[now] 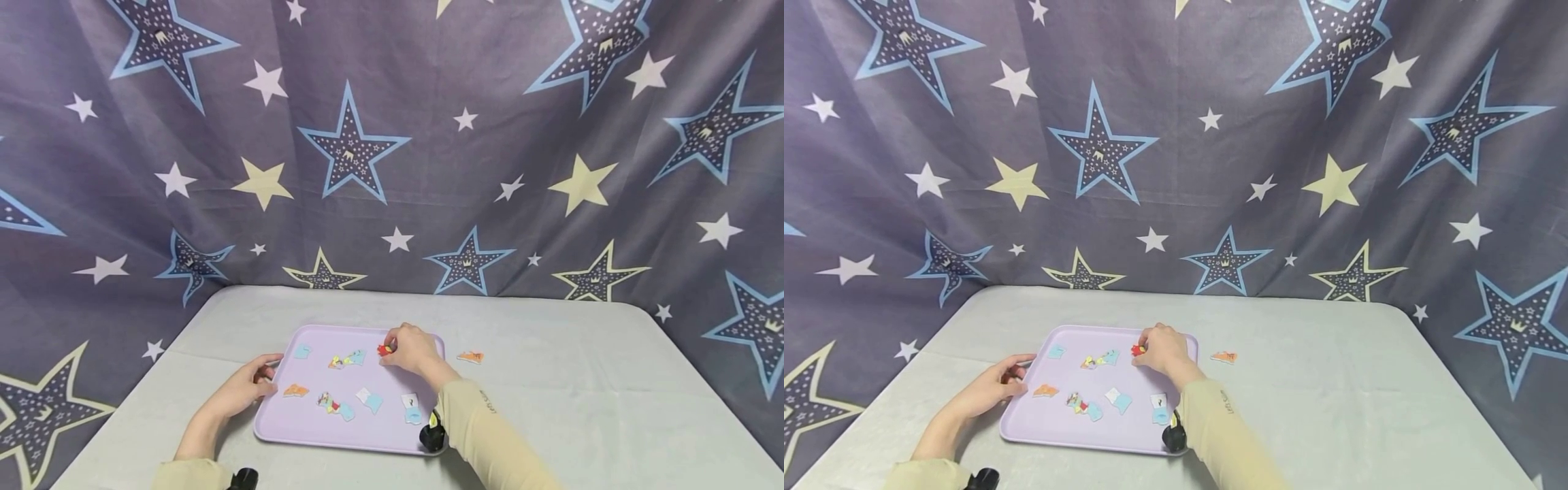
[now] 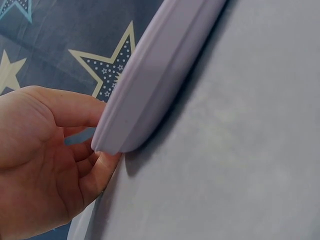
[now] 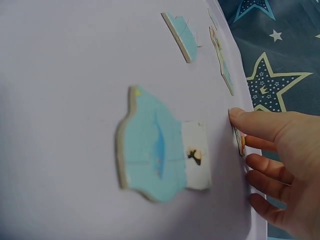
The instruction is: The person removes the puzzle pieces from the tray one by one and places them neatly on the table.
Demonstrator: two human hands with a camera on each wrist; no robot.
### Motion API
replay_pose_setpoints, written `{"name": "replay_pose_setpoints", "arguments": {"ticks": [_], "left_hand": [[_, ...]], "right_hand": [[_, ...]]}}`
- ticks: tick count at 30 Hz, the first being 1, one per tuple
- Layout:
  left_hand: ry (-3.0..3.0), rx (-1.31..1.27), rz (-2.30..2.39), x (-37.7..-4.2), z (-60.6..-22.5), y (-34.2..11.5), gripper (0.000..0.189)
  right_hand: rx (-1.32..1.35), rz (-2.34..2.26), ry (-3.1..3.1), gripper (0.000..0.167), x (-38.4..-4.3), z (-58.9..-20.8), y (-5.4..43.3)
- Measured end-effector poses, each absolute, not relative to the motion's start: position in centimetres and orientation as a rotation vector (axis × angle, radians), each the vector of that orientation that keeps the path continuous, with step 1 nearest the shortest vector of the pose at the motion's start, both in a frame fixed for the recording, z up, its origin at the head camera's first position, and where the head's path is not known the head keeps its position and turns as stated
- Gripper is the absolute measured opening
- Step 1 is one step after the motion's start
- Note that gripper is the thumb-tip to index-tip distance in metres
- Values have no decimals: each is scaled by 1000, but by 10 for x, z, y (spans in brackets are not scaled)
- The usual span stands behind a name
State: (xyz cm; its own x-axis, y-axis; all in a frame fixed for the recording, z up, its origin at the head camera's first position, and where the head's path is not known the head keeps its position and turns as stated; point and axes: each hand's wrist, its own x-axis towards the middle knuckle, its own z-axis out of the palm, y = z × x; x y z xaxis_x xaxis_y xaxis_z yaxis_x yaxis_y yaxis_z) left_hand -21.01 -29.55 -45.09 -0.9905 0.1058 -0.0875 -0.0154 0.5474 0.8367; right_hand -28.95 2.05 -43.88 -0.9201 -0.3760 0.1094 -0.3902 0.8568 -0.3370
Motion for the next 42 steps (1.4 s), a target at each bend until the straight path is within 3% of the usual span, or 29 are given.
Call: {"name": "replay_pose_setpoints", "arguments": {"ticks": [24,42], "left_hand": [[2627,106,1460,-212,-450,-296,63],[2629,107,1465,-213,-453,-297,62]], "right_hand": [[600,754,-2956,24,-289,-442,22],[785,874,-2923,24,-284,-434,36]]}}
